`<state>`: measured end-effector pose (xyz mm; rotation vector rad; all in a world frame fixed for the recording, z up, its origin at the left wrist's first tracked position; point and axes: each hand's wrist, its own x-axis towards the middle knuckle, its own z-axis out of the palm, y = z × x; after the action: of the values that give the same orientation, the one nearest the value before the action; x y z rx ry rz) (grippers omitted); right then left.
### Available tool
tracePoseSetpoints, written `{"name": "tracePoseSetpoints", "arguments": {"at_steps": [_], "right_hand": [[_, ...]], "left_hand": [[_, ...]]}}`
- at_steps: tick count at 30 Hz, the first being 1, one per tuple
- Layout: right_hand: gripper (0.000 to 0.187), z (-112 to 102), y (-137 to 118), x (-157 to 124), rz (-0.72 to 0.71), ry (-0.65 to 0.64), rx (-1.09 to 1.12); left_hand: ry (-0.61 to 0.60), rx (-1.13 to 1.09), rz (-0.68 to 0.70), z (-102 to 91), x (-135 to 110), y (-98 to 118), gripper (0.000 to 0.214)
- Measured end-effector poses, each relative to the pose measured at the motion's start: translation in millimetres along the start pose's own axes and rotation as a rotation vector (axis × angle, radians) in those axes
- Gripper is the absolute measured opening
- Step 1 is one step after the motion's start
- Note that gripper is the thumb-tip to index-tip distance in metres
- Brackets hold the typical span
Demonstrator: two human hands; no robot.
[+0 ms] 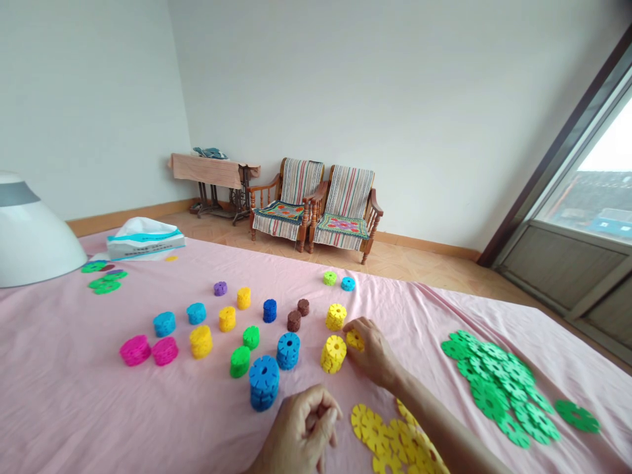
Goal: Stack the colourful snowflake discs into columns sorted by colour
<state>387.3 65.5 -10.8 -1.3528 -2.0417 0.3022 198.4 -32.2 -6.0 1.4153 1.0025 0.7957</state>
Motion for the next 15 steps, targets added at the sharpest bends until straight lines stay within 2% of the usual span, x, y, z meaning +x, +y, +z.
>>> {"name": "tracePoseSetpoints", "arguments": {"at_steps": [10,13,15], "right_hand": [[0.020,3,3,-1,-0.022,0.018,-0.004],[0.025,-7,5,0,-0.025,0.048,-0.002],[0.023,-20,5,-1,0.021,0.072,0.006]], "left_hand": [[-0.005,0.012,0.000,-0.1,-1,1,0.041],[-0.006,0.015,-0.004,-0.5,-1,1,0.040],[-0.003,0.016,-0.001,-0.6,-1,1,0.039]]}}
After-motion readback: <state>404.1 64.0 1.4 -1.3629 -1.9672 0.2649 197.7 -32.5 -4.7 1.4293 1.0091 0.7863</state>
